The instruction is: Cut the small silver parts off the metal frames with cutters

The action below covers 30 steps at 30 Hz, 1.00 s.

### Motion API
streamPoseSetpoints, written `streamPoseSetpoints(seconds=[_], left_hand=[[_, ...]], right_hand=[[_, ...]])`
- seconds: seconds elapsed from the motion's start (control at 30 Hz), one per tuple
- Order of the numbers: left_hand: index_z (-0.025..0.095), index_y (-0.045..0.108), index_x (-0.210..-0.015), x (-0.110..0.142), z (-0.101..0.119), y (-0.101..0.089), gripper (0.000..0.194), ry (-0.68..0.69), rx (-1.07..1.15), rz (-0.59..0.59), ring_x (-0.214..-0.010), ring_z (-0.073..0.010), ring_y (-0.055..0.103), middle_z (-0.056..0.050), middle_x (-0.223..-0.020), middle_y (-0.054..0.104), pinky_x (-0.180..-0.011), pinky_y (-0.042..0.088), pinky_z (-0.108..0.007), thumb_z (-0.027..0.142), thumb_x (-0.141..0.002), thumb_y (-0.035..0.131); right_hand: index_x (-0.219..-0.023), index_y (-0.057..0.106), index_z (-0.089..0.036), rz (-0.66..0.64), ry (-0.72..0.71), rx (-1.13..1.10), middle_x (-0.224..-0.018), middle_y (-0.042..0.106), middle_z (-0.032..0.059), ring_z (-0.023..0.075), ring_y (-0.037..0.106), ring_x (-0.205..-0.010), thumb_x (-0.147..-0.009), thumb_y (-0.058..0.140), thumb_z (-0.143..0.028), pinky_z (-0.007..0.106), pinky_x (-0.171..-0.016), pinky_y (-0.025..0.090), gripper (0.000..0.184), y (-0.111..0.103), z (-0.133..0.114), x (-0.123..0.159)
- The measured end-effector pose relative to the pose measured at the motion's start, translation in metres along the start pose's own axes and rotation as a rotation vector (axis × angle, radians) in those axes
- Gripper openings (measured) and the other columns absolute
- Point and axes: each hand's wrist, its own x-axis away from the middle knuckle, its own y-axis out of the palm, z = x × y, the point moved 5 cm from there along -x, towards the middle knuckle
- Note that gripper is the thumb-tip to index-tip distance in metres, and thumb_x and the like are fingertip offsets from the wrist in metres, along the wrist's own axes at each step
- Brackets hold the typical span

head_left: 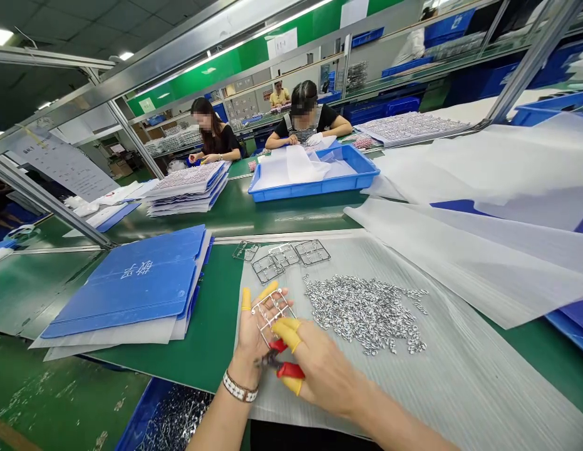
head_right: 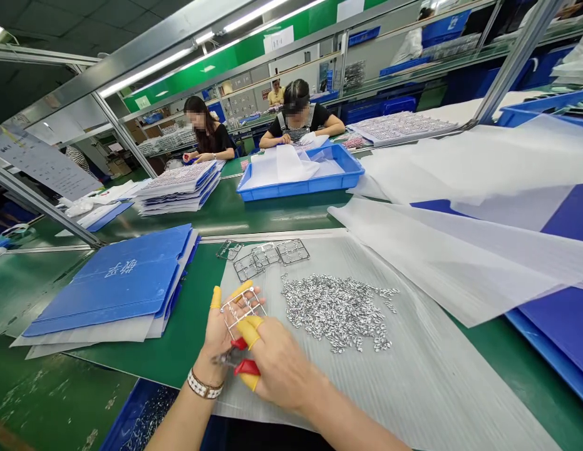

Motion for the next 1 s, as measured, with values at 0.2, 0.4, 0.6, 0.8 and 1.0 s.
streamPoseSetpoints(seconds=[0.2, 0.4, 0.6, 0.8, 1.0], left_hand=[[0.009, 0.068, -0.103, -0.003, -0.009, -0.003, 0.064, 0.113, -0.015, 0.06, -0.092, -0.0254, 0.064, -0.016, -0.109, 0.068, -0.086, 0.048, -0.038, 0.064, -0.084, 0.041], [0.01, 0.068, -0.107, -0.005, -0.017, -0.004, 0.063, 0.165, -0.061, 0.1, -0.084, -0.02, 0.064, -0.016, -0.108, 0.068, -0.085, 0.048, -0.033, 0.063, -0.085, 0.041], [0.013, 0.069, -0.106, -0.005, -0.016, -0.006, 0.062, 0.205, -0.135, 0.11, -0.093, -0.0228, 0.064, -0.015, -0.108, 0.069, -0.088, 0.047, -0.034, 0.065, -0.084, 0.04], [0.015, 0.067, -0.11, -0.006, -0.016, -0.009, 0.062, 0.238, -0.187, 0.084, -0.101, -0.0239, 0.062, -0.014, -0.114, 0.067, -0.092, 0.045, -0.035, 0.064, -0.085, 0.038], [0.017, 0.067, -0.111, -0.006, -0.017, -0.011, 0.062, 0.264, -0.233, 0.108, -0.104, -0.0252, 0.06, -0.013, -0.112, 0.068, -0.093, 0.044, -0.037, 0.065, -0.084, 0.039]], right_hand=[[-0.102, 0.062, -0.015, -0.075, 0.322, 0.287, -0.086, 0.064, 0.0097, 0.0252, 0.057, -0.081, -0.084, 0.057, -0.035, 0.037, -0.073, 0.043, 0.028, -0.014, 0.031, -0.008], [-0.104, 0.065, -0.014, -0.184, 0.391, 0.337, -0.087, 0.065, 0.0114, 0.0274, 0.061, -0.082, -0.084, 0.056, -0.041, 0.037, -0.071, 0.043, 0.034, -0.01, 0.037, -0.013], [-0.106, 0.064, -0.014, -0.2, 0.394, 0.335, -0.087, 0.066, 0.0112, 0.0283, 0.061, -0.083, -0.084, 0.056, -0.042, 0.038, -0.07, 0.044, 0.036, -0.012, 0.034, -0.016], [-0.098, 0.065, -0.016, -0.216, 0.385, 0.327, -0.086, 0.066, 0.01, 0.0274, 0.062, -0.08, -0.085, 0.054, -0.044, 0.037, -0.068, 0.044, 0.033, -0.013, 0.034, -0.017], [-0.09, 0.067, -0.016, -0.238, 0.383, 0.379, -0.082, 0.066, 0.0102, 0.0262, 0.062, -0.076, -0.085, 0.054, -0.042, 0.034, -0.065, 0.043, 0.029, -0.016, 0.029, -0.02]])
